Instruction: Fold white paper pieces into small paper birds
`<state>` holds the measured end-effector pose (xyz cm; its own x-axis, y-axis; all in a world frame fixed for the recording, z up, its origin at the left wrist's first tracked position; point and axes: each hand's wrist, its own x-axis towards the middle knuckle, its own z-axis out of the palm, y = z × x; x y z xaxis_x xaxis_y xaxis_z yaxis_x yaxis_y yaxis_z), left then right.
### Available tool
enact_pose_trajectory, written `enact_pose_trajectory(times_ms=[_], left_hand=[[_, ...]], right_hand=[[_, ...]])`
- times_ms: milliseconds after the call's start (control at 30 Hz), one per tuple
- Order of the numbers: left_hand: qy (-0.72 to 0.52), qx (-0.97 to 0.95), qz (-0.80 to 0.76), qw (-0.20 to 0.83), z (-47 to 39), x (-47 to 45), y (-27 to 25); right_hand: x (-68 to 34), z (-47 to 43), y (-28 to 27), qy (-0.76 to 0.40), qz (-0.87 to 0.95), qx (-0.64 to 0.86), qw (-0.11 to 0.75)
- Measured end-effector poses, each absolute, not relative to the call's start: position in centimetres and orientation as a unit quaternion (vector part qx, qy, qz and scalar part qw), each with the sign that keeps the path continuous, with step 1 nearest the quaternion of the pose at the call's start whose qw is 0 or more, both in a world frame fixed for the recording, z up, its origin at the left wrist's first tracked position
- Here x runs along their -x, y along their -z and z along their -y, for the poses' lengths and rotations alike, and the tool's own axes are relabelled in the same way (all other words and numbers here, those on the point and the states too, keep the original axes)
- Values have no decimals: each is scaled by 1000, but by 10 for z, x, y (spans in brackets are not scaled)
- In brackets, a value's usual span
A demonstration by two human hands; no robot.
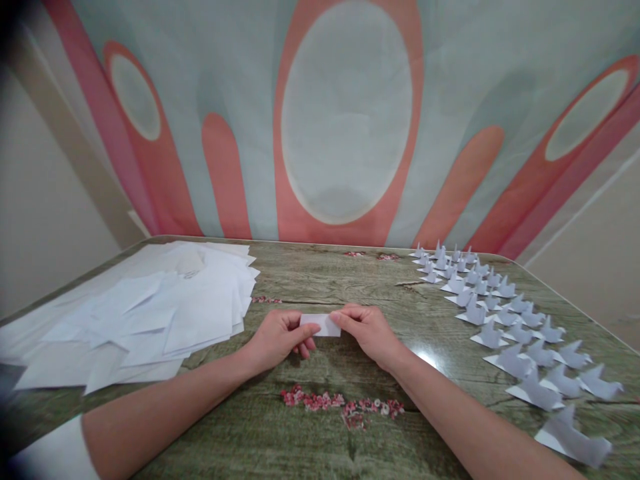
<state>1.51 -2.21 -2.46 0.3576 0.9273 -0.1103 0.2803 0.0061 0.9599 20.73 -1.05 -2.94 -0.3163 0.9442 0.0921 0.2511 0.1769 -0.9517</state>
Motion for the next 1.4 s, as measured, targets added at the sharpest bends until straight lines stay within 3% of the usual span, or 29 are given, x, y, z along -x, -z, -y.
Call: enact_pose_trajectory(times_ms=[1400], left_hand=[[-296,-731,-464,403,29,-15,25]], right_hand=[[-203,23,23,-358,762,388,375]])
